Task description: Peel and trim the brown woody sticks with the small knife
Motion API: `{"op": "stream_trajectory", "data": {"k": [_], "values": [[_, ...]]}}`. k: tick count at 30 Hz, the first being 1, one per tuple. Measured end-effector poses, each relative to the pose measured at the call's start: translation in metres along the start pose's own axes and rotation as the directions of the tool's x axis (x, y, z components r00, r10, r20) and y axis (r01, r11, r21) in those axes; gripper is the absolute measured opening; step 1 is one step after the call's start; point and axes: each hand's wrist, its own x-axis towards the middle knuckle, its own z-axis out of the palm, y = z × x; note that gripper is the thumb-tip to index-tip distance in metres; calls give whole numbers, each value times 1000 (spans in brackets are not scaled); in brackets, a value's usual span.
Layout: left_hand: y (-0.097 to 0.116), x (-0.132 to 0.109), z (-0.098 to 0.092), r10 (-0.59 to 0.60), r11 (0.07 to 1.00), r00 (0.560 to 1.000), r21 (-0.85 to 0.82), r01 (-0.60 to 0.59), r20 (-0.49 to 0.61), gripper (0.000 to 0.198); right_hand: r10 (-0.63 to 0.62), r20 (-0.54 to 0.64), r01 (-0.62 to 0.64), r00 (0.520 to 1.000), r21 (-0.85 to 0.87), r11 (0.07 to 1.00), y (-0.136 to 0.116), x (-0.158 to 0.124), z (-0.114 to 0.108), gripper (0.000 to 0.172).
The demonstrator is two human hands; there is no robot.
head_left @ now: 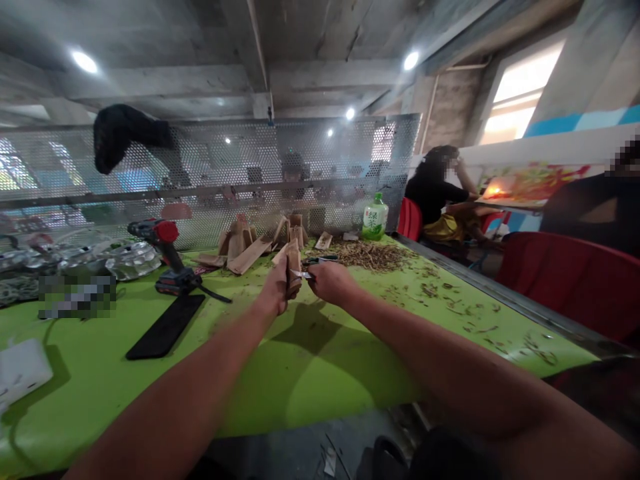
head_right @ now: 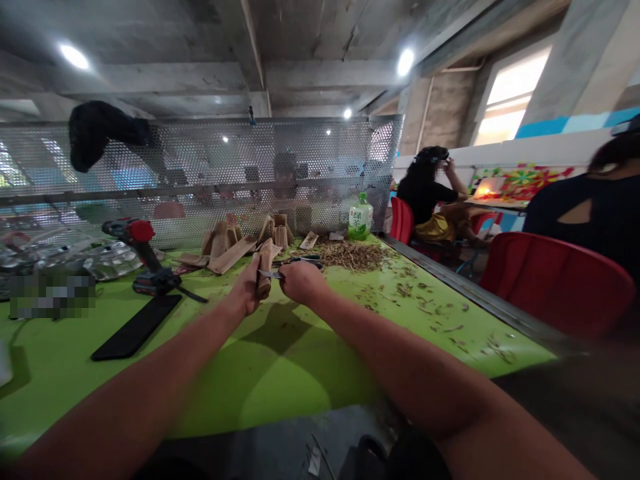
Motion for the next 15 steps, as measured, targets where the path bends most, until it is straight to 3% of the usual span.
{"op": "stream_trajectory", "data": {"k": [3,9,15], "values": [[0,-6,6,85,995,991,61,-79,-101,45,23,-14,-24,1000,-10,1000,4,3,1,23],[-10,-20,24,-62,970,995,230,78,-80,42,227,-35,-226,973,32,974,37,15,-3,25],[-13,-18,26,29,976,1000,215,-28,0,36,306,-122,-294,944,102,950,44,17,-3,26]]}}
